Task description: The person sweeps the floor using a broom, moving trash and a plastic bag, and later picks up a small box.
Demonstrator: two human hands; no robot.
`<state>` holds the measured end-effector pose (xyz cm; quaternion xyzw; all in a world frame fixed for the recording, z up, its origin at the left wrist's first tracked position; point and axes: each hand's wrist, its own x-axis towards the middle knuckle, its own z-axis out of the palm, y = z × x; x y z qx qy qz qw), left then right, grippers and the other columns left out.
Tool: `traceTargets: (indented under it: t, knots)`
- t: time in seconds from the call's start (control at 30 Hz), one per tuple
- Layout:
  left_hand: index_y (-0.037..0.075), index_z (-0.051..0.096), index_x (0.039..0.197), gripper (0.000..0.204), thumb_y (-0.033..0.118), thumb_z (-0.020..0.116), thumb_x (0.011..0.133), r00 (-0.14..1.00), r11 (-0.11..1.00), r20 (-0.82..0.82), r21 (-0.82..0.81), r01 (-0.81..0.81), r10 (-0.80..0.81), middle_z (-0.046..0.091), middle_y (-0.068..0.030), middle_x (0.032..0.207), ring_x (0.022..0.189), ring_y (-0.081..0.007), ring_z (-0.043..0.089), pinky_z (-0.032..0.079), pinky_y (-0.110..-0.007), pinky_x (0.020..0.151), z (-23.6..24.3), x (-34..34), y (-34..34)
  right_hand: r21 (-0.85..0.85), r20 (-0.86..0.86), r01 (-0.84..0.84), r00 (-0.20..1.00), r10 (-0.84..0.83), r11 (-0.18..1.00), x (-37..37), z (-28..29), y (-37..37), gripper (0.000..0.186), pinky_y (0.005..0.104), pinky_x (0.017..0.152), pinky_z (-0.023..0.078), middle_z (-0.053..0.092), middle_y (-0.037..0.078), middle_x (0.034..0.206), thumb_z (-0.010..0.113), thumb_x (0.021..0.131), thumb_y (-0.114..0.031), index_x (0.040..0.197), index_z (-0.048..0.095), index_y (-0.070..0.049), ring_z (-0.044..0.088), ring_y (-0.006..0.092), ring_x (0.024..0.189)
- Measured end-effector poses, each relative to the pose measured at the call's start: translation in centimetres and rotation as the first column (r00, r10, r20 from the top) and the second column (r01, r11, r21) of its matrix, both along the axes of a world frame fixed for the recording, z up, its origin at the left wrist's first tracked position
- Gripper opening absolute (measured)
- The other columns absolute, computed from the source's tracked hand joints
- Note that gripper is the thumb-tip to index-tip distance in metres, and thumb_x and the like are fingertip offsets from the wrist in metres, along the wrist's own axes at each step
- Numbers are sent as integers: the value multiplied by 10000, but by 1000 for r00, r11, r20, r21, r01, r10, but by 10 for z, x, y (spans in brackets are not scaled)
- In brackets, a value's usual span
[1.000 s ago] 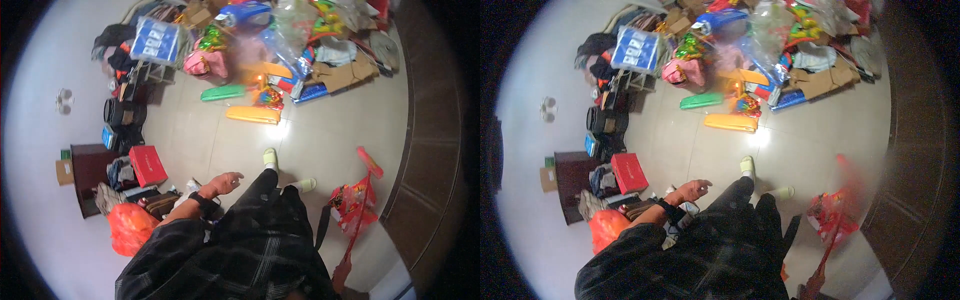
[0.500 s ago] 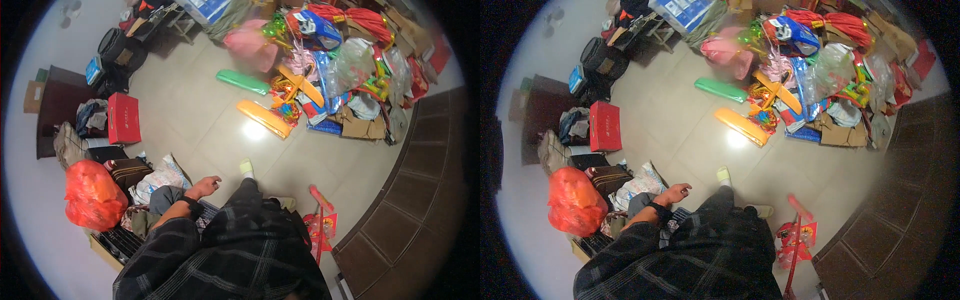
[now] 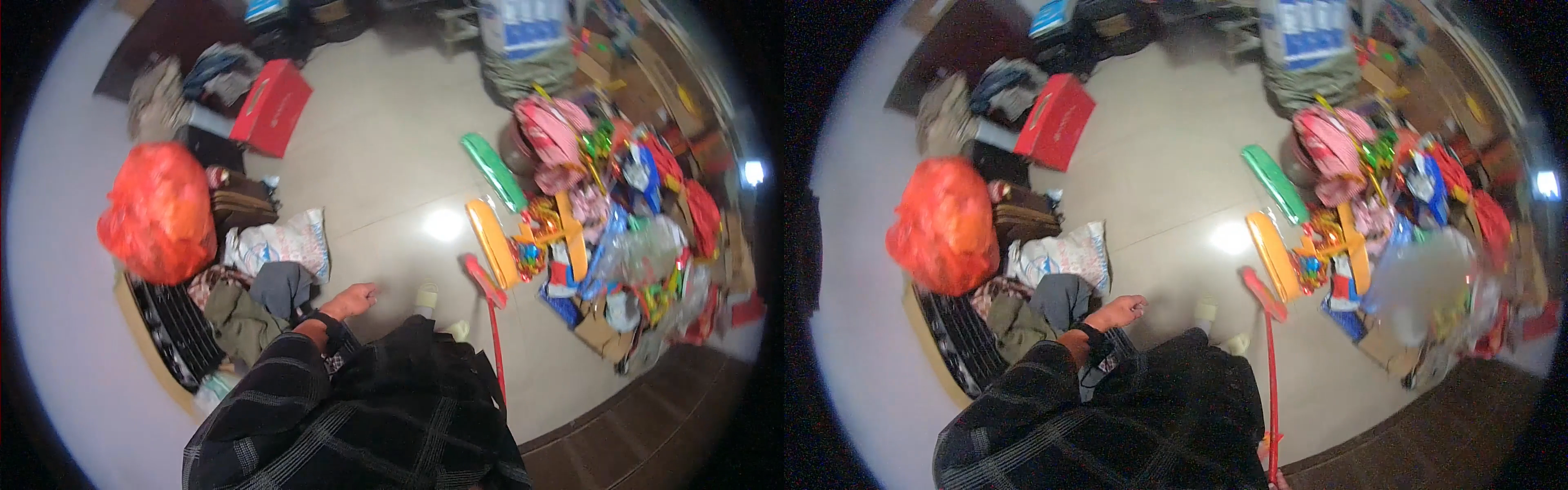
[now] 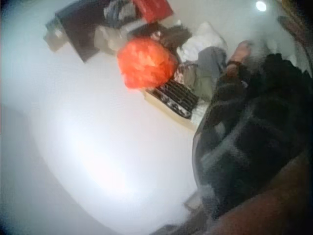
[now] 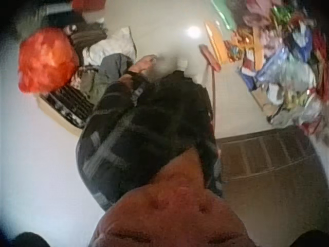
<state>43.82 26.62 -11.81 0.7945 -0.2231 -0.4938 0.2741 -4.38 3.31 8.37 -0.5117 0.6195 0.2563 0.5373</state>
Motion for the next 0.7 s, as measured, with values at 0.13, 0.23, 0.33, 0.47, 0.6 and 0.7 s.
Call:
traceTargets:
  t: [0.13, 0.23, 0.33, 0.47, 0.6, 0.7]
  knots:
    - [39, 554, 1092, 313, 155, 552, 802, 988, 985, 10, 77, -152, 152, 603, -164, 930, 854, -277, 579, 461, -352, 759, 6, -11, 31, 65, 54, -186, 982, 182, 980, 34, -5, -67, 194, 276, 463, 365, 478, 22, 667, 468, 912, -237, 1041, 496, -93, 437, 123, 540]
    - [33, 562, 1078, 307, 157, 561, 797, 974, 972, 44, 65, -226, 223, 601, -169, 964, 875, -297, 578, 461, -363, 766, 27, -18, 37, -118, 199, -475, 849, 489, 872, 114, -39, -131, 296, 306, 502, 410, 547, 72, 714, 494, 887, -187, 1170, 475, -100, 503, 156, 574]
    - [8, 569, 1055, 276, 143, 568, 815, 905, 932, 223, -67, -356, 362, 603, -171, 991, 926, -298, 582, 465, -354, 803, 35, -40, 75, -324, 185, -703, 610, 771, 633, 208, -85, -185, 499, 377, 595, 476, 610, 208, 710, 575, 807, -130, 1293, 466, -107, 611, 288, 639]
    - [-9, 559, 1079, 271, 83, 576, 825, 766, 766, 96, 47, -641, 635, 613, -99, 913, 857, -163, 567, 458, -302, 781, 45, -61, 76, -522, 151, -764, 356, 922, 380, 324, -110, -245, 489, 431, 693, 478, 590, 277, 829, 576, 794, -122, 1274, 481, -118, 594, 425, 785]
    - [4, 542, 1127, 300, 81, 568, 838, 617, 616, 35, 36, -787, 786, 617, -85, 932, 866, -162, 569, 458, -293, 810, 41, -98, 91, -531, 236, -767, 273, 933, 359, 418, -143, -264, 478, 434, 734, 479, 598, 263, 880, 540, 812, -100, 1281, 452, -118, 598, 401, 853]
    - [4, 544, 1120, 291, 77, 569, 840, 481, 479, -4, 108, -871, 877, 618, -91, 945, 872, -157, 568, 457, -290, 810, 48, -112, 74, -551, 214, -761, 269, 939, 343, 479, -137, -258, 458, 408, 727, 482, 602, 258, 880, 543, 805, -90, 1256, 469, -80, 610, 378, 838]
